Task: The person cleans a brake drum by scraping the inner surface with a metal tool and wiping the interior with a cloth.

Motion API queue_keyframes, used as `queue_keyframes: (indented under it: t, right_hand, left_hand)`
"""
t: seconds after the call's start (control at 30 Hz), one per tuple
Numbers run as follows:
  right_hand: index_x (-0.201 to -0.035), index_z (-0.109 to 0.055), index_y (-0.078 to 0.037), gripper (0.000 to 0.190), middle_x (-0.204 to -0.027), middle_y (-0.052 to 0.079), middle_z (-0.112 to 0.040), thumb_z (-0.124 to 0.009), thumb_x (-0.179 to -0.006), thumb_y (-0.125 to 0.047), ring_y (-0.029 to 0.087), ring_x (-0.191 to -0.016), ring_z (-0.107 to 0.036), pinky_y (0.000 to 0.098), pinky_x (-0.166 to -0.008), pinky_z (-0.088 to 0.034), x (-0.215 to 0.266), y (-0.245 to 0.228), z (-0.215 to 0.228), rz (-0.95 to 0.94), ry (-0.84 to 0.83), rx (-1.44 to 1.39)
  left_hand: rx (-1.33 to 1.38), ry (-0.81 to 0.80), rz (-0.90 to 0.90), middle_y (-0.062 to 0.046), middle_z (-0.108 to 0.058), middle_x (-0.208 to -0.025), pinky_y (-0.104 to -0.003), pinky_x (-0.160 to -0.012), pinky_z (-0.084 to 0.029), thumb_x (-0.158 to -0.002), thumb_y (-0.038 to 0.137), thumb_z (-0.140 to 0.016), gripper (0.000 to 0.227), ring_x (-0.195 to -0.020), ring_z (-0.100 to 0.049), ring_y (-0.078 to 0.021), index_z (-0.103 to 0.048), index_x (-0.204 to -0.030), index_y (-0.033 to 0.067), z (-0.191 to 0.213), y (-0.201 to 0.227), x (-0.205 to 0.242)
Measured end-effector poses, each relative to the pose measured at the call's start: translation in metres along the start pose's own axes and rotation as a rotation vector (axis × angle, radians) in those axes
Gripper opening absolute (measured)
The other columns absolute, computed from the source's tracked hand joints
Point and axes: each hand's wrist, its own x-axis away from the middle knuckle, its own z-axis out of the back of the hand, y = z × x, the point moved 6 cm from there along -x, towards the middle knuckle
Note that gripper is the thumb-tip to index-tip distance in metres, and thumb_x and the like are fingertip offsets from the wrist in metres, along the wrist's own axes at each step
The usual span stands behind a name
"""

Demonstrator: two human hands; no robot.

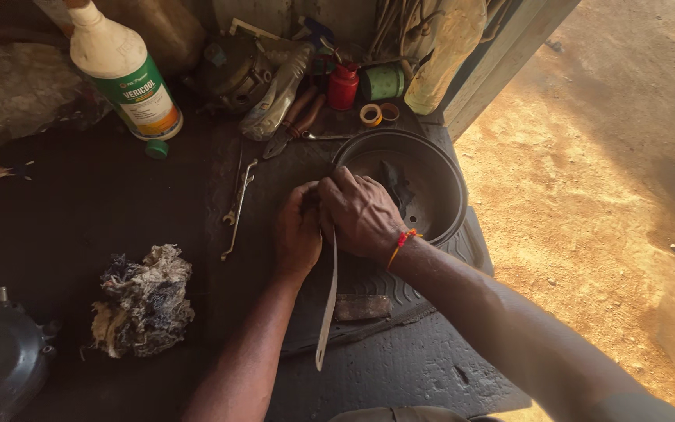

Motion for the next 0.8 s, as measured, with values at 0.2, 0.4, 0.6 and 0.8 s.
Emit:
queue_keyframes:
  t: [0.2, 0.4, 0.6, 0.8]
  right_hand:
    - [-0.096, -0.052, -0.005, 0.026, -0.092, 0.016, -0.054, -0.071, -0.086, -0.02, 0.037, -0.076, -0.062, 0.0497, -0.068, -0.049, -0.01, 0.009, -0.014, 0.017, 0.015, 0.023]
    - [-0.098, -0.05, -0.005, 0.028, -0.09, 0.016, -0.052, -0.07, -0.083, -0.018, 0.037, -0.077, -0.059, 0.0484, -0.071, -0.047, -0.011, 0.007, -0.019, 0.002, 0.064, 0.042]
    - [-0.101, -0.051, -0.006, 0.023, -0.093, 0.015, -0.052, -0.066, -0.085, -0.015, 0.034, -0.08, -0.059, 0.0464, -0.075, -0.047, -0.006, 0.011, -0.019, -0.019, 0.097, 0.068]
    - [-0.106, -0.053, -0.008, 0.028, -0.098, 0.014, -0.052, -0.068, -0.085, -0.018, 0.034, -0.085, -0.059, 0.0461, -0.078, -0.046, -0.003, 0.013, -0.028, -0.062, 0.04, 0.061]
  left_hand:
    - [0.059, 0.048, 0.01, -0.011, -0.069, -0.116, -0.03, -0.097, -0.052, -0.099, 0.003, -0.048, 0.033, -0.109, -0.065, -0.0153, -0.062, -0.129, -0.0002, 0.003, -0.004, 0.005]
    - [0.213, 0.108, -0.195, -0.013, -0.065, -0.127, -0.035, -0.103, -0.051, -0.101, 0.007, -0.051, 0.037, -0.115, -0.063, -0.0201, -0.054, -0.137, -0.0013, 0.005, -0.003, 0.005]
    - [-0.433, 0.098, -0.626, -0.028, -0.053, -0.134, -0.048, -0.108, -0.045, -0.098, 0.019, -0.064, 0.054, -0.124, -0.055, -0.0461, -0.045, -0.141, -0.0065, -0.004, 0.109, 0.073]
    - [-0.442, 0.142, -0.431, -0.02, -0.067, -0.118, -0.038, -0.092, -0.059, -0.105, 0.016, -0.063, 0.036, -0.106, -0.071, -0.0331, -0.057, -0.135, -0.0025, -0.006, 0.128, 0.063]
